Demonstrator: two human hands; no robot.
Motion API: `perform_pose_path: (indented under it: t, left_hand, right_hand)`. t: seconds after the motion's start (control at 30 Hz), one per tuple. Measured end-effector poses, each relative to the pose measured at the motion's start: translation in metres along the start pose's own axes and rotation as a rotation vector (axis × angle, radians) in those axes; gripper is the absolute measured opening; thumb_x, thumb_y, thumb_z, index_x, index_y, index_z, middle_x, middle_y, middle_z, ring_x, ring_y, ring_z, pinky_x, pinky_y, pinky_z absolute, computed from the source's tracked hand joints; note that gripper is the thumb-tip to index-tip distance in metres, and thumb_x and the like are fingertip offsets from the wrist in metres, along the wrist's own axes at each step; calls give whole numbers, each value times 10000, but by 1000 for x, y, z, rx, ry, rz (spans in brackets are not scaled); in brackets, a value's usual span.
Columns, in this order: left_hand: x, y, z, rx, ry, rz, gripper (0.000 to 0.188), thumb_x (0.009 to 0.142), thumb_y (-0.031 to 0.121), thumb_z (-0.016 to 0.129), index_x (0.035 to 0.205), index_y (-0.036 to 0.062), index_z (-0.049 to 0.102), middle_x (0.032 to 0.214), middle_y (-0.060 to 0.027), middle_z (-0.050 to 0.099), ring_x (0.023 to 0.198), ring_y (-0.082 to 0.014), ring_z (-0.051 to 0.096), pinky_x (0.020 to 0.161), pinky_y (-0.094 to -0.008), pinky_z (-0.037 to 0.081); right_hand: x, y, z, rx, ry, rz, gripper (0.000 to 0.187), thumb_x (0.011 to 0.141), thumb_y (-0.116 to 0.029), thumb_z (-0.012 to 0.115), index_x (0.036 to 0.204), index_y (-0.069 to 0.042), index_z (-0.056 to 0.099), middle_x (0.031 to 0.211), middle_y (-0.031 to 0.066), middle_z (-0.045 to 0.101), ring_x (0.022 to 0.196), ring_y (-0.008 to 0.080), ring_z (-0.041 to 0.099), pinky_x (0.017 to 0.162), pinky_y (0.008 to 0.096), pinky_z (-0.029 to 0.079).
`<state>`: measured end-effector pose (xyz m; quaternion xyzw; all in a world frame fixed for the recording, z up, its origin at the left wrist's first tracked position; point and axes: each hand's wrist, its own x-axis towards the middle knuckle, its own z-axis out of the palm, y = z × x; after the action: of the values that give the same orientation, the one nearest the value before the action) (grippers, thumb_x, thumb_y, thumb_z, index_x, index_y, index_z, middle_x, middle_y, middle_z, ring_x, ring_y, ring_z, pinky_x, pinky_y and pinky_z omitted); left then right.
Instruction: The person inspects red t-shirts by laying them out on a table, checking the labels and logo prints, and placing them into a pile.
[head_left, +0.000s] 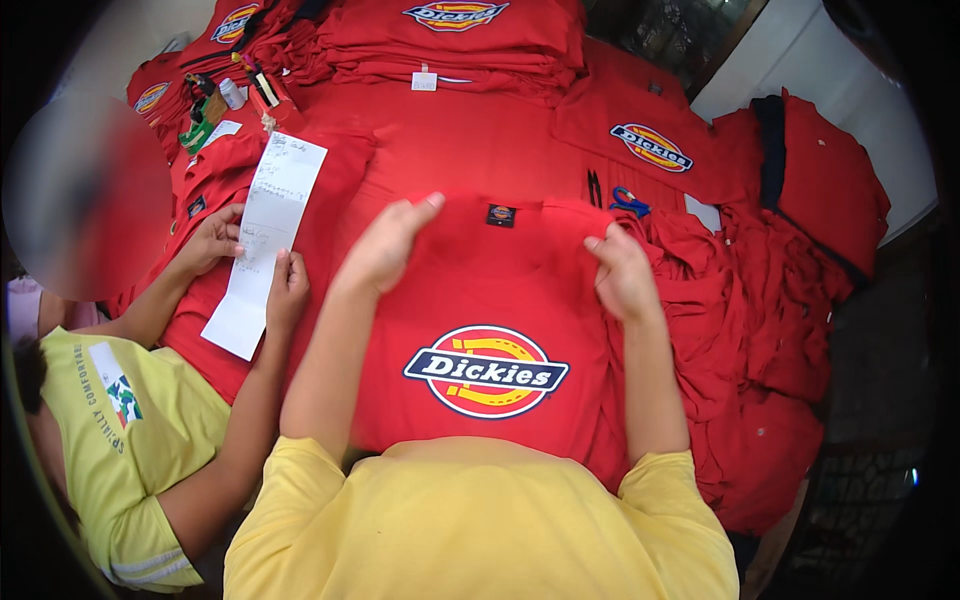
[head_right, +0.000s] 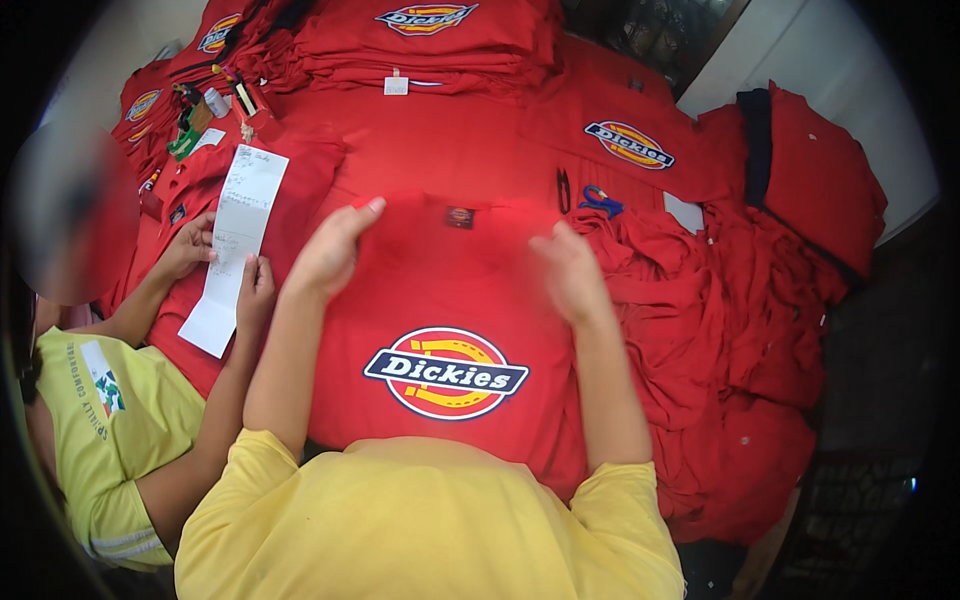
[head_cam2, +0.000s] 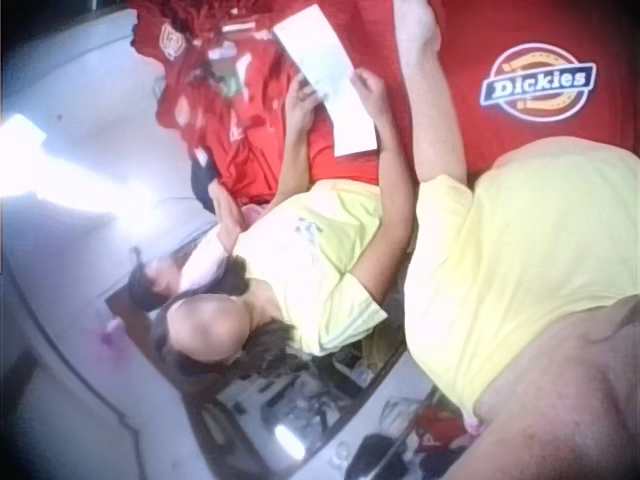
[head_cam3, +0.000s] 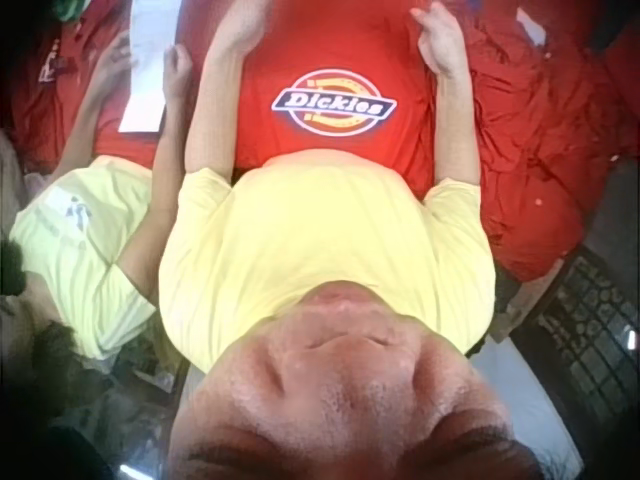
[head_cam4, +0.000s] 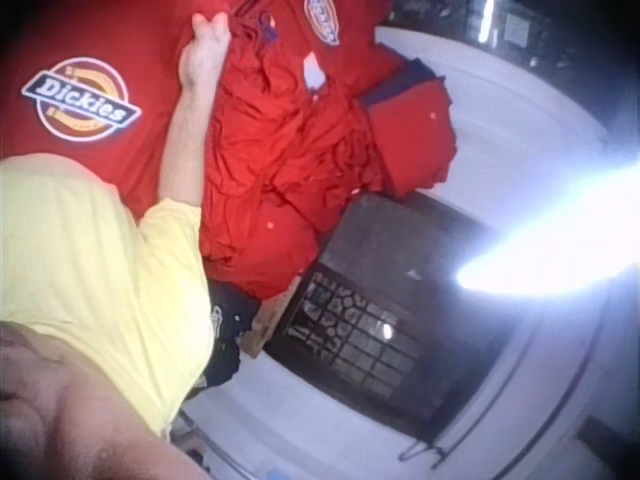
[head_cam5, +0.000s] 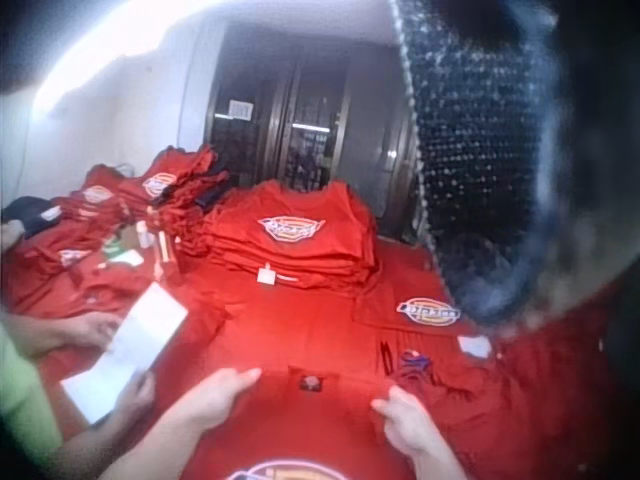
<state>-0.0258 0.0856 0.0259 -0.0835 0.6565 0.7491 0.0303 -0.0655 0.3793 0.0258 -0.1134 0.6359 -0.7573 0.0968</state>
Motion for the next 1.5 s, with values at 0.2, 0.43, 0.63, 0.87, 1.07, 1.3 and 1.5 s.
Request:
perform_pose_path:
  t: [0.2, 0.43, 0.63, 0.87, 1.07, 1.3, 1.5]
  left_hand:
    - [-110, -37, 102, 86, 80, 405, 431, 989, 311, 493, 666, 26, 509, 573, -124, 423, 575, -235, 420, 569, -385, 336]
    - [-162, -80, 105, 177, -128, 714, 715, 984, 473, 259, 1409, -102, 276, 1372, -278, 389, 1254, -400, 386, 1024, -416, 305]
    - [-162, -73, 103, 113, -303, 679, 844, 966, 591, 128, 1423, -109, 242, 1441, -276, 315, 1349, -389, 299, 1086, -408, 238]
    - [-155, -82, 110, 46, -245, 724, 698, 1001, 503, 169, 1329, -76, 379, 1320, -255, 424, 1216, -399, 401, 1012, -435, 296]
    - [-146, -54, 102, -341, -52, 345, 252, 1009, 254, 472, 964, 26, 570, 826, 9, 577, 785, -81, 514, 695, -285, 422]
    - [-111, -28, 83, -452, -21, 292, 167, 937, 150, 614, 1027, 11, 629, 950, 3, 644, 882, -63, 576, 813, -255, 485]
    - [-98, -45, 85, -273, 55, 514, 188, 949, 195, 606, 980, 10, 628, 882, 11, 626, 814, -61, 549, 747, -255, 472]
  right_hand:
    - [-104, 48, 87, 68, -105, -142, 785, 963, -508, 456, 1457, 35, 179, 979, 24, 470, 754, 136, 418, 675, 314, 380]
    - [-152, 38, 116, 196, -203, -341, 1004, 874, -726, 370, 1483, 12, 64, 1453, 147, 329, 1301, 249, 380, 1052, 371, 314]
    - [-156, 69, 105, 159, -350, -407, 1086, 838, -730, 463, 1470, 53, 54, 1428, 171, 306, 1273, 249, 375, 1020, 359, 335]
    - [-152, 71, 98, 94, -337, -437, 1105, 842, -729, 453, 1470, 67, 12, 1443, 181, 270, 1280, 264, 354, 1032, 359, 318]
    - [-145, 45, 95, 446, -207, -345, 931, 909, -546, 518, 1483, 18, 50, 1510, 174, 235, 1383, 278, 288, 1126, 401, 240]
    - [-121, 16, 77, 314, -178, -62, 573, 952, -165, 543, 1431, -3, 274, 1388, 149, 457, 1256, 240, 478, 1050, 375, 374]
    - [-132, 15, 85, -185, -36, -75, 236, 950, -138, 589, 1109, 32, 624, 995, 29, 658, 868, 121, 594, 794, 258, 463]
